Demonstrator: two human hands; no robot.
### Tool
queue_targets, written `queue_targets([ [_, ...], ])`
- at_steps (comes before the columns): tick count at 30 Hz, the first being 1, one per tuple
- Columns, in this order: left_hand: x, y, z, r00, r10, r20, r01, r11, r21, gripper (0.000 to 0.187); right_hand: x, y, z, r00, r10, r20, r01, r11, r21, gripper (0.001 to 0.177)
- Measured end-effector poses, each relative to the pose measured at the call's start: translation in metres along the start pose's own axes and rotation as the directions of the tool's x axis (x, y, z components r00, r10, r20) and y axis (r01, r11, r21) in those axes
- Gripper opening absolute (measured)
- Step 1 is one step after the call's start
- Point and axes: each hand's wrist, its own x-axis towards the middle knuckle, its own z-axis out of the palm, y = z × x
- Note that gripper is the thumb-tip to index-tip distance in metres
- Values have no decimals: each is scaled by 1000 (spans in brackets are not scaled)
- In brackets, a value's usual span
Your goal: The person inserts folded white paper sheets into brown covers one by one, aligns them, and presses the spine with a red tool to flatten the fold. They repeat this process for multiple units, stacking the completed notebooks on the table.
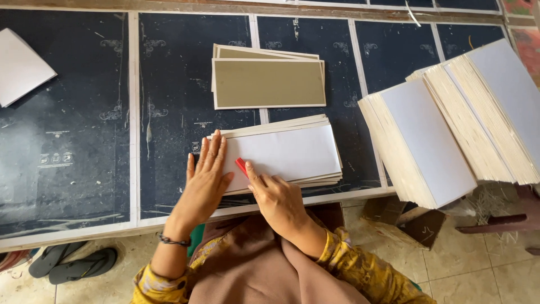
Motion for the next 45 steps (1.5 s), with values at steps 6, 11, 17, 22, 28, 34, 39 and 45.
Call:
queue_targets([
  [6,-10,-29,-5,995,51,-81,-60,993,-106,82,-20,78,-42,899,410,-155,-425,902,-79,48],
  [11,-8,-38,1,987,72,-144,-94,983,-156,82,17,28,-8,892,450,-49,-452,891,-48,51],
  [17,-6,-43,4,981,83,-173,-114,977,-181,87,55,10,24,994,106,-6,-106,994,-10,48],
  [22,-8,-34,-4,985,19,-172,-67,959,-276,90,29,133,-18,834,548,58,-539,833,-122,51],
  [28,-8,-38,-2,986,78,-147,-109,971,-214,75,23,15,11,854,521,-10,-521,854,13,48],
  [34,-10,-36,-6,987,92,-135,-120,969,-214,75,-17,10,-15,971,102,-215,-83,992,93,63],
  [39,-6,-30,-10,989,59,-137,-90,968,-233,75,-84,118,1,808,489,-328,-540,837,-83,50],
  [45,-7,-28,-13,991,45,-130,-77,963,-259,75,9,5,12,969,155,-190,-151,988,36,59],
])
